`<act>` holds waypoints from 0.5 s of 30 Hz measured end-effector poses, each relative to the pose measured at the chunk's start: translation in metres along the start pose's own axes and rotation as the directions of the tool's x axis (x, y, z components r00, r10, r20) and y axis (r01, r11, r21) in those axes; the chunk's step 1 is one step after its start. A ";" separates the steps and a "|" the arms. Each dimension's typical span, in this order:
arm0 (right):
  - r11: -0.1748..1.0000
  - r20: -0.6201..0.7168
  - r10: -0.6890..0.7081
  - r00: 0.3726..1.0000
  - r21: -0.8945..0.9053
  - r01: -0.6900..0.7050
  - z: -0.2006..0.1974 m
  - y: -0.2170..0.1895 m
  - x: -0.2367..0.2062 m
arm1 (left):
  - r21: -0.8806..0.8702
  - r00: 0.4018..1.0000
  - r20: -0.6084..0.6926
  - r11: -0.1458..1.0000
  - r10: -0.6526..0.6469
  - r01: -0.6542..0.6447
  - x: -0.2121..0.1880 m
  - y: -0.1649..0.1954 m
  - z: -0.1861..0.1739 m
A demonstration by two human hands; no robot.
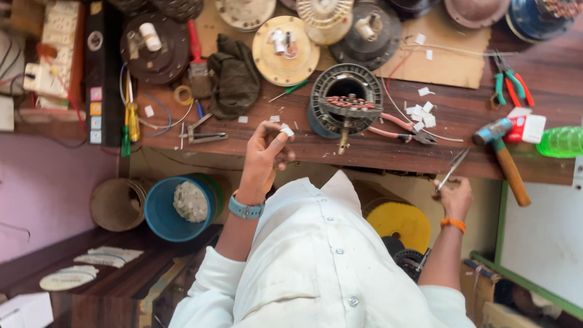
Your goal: The person cuts small white insulator wedges with scissors and inserts them into the slots of an electric motor armature held in a stand on the workbench, pressing each piece into place by hand and occasionally using a screwdriver on the armature.
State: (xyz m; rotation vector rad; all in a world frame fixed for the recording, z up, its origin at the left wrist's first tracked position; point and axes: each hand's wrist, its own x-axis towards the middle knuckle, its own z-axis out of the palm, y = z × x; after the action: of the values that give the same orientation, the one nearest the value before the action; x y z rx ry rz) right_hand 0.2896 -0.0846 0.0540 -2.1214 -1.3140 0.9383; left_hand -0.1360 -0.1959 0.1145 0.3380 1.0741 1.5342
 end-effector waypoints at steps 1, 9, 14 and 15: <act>1.000 0.010 0.009 1.000 -0.017 -0.008 0.001 0.001 0.008 | 0.043 1.000 0.006 0.999 0.017 -0.017 0.000 -0.004 0.002; 0.965 0.128 -0.192 0.973 -0.157 0.211 -0.023 -0.062 0.050 | 0.313 0.991 0.126 0.950 -0.053 0.011 -0.003 -0.004 0.043; 0.666 0.416 -0.534 0.736 0.744 0.062 0.024 -0.124 -0.047 | 0.391 0.989 0.131 0.920 -0.075 0.018 -0.007 -0.011 0.064; 0.726 0.442 -0.577 0.687 0.663 0.183 0.040 -0.136 -0.065 | 0.396 0.987 0.131 0.918 -0.094 0.035 -0.006 -0.013 0.066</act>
State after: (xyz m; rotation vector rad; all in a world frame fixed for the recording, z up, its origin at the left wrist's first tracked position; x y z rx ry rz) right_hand 0.1608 -0.0832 0.1416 -0.9936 -1.4505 1.6644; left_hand -0.0784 -0.1737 0.1416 0.6763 1.2598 1.2066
